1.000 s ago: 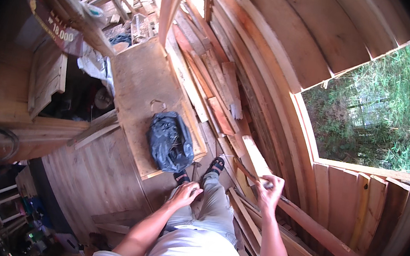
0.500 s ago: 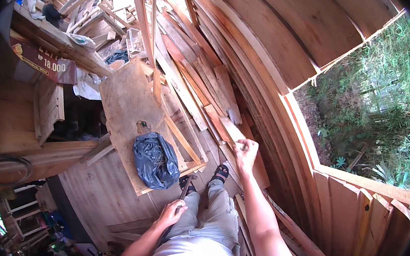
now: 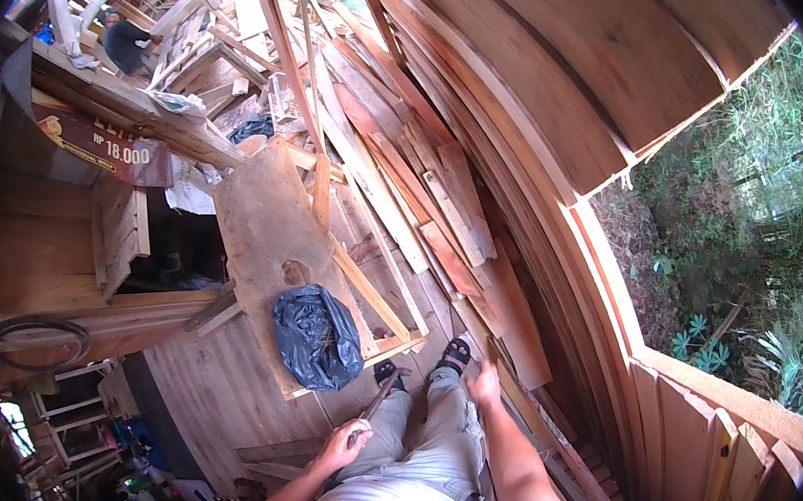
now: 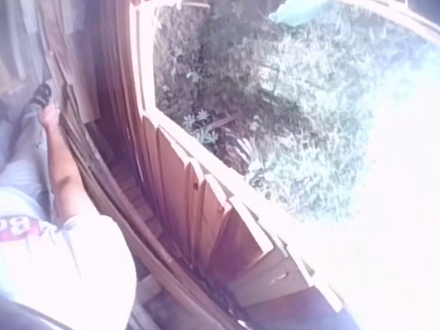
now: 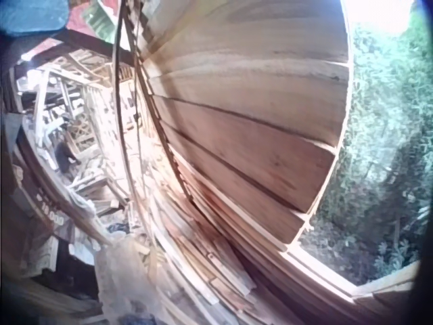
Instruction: The person uses a heavy metal bar to repeatedly strike and split wooden planks on a workbench. They pick up pieces of wood, position them on the bench, and use the bar as a lever or hammer to break them into smaller sections.
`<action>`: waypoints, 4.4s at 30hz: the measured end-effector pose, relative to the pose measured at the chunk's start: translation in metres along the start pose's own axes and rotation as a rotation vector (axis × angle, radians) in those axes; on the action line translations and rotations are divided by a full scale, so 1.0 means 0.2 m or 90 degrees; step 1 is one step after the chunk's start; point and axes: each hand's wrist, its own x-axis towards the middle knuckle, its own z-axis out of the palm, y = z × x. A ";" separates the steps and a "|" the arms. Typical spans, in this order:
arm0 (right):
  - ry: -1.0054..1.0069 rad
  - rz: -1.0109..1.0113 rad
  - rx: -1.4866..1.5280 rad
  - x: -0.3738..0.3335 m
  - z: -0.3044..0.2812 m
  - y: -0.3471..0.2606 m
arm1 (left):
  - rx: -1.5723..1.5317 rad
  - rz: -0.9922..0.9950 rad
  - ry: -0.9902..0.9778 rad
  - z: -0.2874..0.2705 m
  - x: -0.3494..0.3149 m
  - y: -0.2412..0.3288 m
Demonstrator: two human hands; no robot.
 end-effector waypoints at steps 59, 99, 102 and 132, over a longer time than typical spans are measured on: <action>-0.620 0.533 0.090 -0.76 1.02 -0.45 | -0.590 -0.521 0.642 0.66 -1.70 -1.86; -0.591 0.233 -0.128 -0.62 2.10 -1.42 | -0.628 -0.490 0.691 0.02 -1.70 -2.06; -0.557 0.163 -0.136 -0.61 2.20 -1.65 | -0.580 -0.557 0.572 -0.31 -1.70 -2.04; 0.046 0.057 -0.339 -0.81 2.08 -2.03 | 0.017 -0.173 0.116 -2.60 0.44 -2.79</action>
